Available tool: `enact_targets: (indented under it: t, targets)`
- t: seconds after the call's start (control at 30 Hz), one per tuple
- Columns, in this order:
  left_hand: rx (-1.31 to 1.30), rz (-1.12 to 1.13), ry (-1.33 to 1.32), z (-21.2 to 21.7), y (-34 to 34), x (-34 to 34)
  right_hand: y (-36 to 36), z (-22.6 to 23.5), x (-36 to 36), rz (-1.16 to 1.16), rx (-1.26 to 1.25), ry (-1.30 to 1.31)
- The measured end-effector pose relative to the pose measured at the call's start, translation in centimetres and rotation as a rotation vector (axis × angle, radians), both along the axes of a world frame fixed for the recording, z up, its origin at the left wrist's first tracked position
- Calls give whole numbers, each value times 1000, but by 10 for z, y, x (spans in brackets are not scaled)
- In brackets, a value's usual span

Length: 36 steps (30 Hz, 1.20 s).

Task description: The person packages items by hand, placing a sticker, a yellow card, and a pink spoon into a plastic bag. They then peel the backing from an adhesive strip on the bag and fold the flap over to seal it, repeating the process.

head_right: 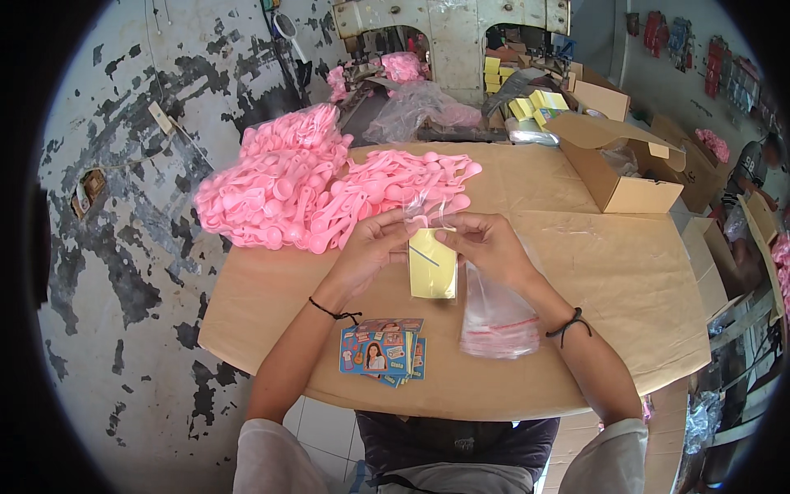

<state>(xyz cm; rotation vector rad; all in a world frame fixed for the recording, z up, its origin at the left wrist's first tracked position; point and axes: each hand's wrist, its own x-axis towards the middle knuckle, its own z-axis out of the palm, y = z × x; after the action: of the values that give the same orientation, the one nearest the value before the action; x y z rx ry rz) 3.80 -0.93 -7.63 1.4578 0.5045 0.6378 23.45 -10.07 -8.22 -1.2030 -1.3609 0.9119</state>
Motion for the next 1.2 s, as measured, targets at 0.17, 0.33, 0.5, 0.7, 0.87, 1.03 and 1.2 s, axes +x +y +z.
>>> enact_targets:
  t: [0.17,0.33,0.5,0.7,0.87,1.03,1.2]
  targets:
    - [99,19,-33,1,-4,1,-3,1,-2,10,9,-2]
    - [103,29,-68,-3,-8,5,0,-9,-3,19,173,63]
    - [84,64,-46,-6,-9,8,3,-7,13,144,142,-45]
    - [32,8,-61,-4,-1,3,-4,5,13,93,38,5]
    - [109,-81,2,-2,2,0,-6,3,11,72,49,11]
    - [153,-128,12,-8,12,-4,-6,-2,21,146,225,-149]
    - [323,-184,-7,-11,15,-8,-9,5,21,146,385,-414]
